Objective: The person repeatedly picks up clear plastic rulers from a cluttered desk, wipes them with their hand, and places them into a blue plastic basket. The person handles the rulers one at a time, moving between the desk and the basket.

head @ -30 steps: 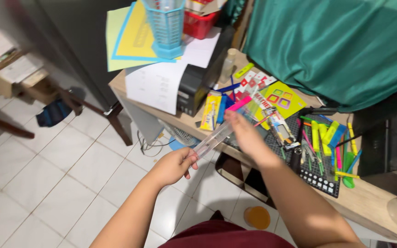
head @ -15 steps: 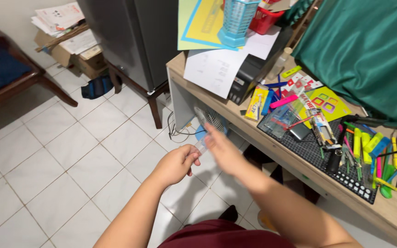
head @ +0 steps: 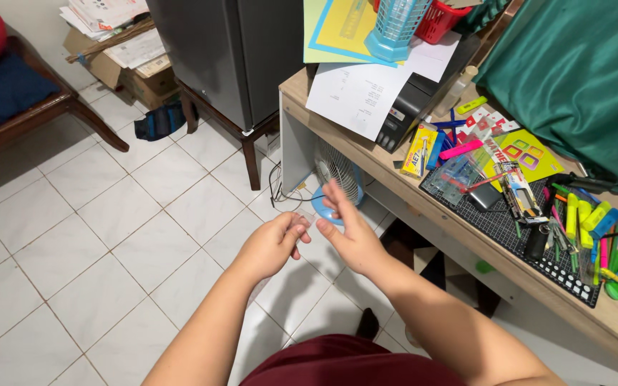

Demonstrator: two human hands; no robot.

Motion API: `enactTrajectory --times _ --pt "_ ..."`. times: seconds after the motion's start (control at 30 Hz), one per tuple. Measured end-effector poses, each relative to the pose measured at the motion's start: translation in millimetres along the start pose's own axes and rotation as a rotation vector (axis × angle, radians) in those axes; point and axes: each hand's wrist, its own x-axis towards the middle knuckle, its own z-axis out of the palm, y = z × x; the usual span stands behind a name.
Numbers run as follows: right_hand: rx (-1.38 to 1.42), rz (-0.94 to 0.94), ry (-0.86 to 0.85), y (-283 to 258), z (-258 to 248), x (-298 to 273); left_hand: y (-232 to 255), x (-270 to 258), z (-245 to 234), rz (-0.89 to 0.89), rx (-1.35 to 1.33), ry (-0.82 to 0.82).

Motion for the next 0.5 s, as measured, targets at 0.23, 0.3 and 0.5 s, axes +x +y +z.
enactTrajectory --times 0.23,0.3,0.5 --pt "-0.383 -0.156 -0.237 -23 -16 -6 13 11 9 0.046 0.039 -0.007" --pt "-0.259 -0.068 -0.145 -22 -22 -5 17 17 15 0.069 0.067 0.008" --pt "-0.354 -0.105 -0.199 -15 -66 -6 32 44 43 0.076 -0.024 0.017"
